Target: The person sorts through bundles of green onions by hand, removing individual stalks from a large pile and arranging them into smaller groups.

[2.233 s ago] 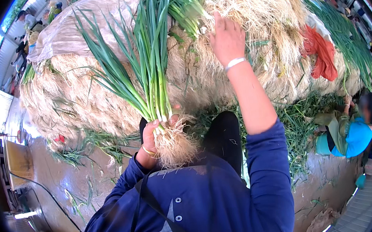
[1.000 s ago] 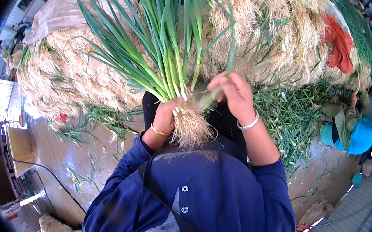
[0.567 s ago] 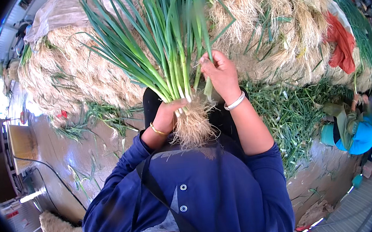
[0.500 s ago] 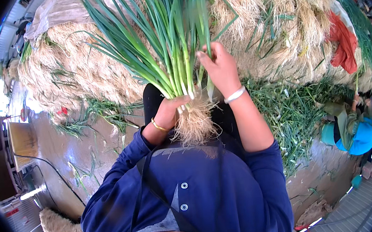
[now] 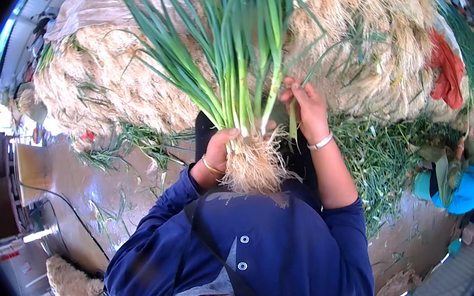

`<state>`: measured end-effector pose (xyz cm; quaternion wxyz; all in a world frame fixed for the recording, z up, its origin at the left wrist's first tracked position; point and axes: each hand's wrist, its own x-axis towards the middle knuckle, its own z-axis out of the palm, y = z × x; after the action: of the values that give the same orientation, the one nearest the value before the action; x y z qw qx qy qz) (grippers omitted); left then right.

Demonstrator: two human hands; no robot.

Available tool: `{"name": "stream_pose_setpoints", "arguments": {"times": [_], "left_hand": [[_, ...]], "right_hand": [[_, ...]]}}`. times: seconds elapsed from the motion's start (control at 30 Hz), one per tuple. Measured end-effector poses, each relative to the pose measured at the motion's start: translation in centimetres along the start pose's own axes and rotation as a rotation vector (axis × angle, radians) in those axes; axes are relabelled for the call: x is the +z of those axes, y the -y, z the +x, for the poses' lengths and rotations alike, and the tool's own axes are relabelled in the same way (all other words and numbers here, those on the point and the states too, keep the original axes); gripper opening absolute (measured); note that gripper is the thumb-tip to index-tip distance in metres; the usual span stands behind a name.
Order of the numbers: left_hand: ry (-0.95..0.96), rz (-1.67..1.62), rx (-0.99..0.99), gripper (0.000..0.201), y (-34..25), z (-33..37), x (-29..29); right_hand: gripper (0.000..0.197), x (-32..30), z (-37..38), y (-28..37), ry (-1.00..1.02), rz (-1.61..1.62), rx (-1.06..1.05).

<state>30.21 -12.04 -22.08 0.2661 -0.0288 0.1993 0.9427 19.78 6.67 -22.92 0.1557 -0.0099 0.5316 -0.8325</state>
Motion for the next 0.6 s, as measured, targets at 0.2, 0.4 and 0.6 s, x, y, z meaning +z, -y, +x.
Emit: {"name": "stream_pose_setpoints", "arguments": {"times": [0.2,0.4,0.6], "left_hand": [[0.051,-0.052,0.104,0.062,-1.1,-2.7,1.2],[0.07,-0.07,0.106,0.059,-2.3,-4.2,1.0],[0.091,-0.078,0.062,0.046,-1.7,-3.5,2.0]], "right_hand": [[0.024,-3.6,0.1,-0.6,-0.488,0.048,-0.333],[0.081,-13.6,-1.3,-4.7,-0.411,0.142,0.461],[0.041,2.6,-1.5,0.7,0.304,0.227,0.117]]}}
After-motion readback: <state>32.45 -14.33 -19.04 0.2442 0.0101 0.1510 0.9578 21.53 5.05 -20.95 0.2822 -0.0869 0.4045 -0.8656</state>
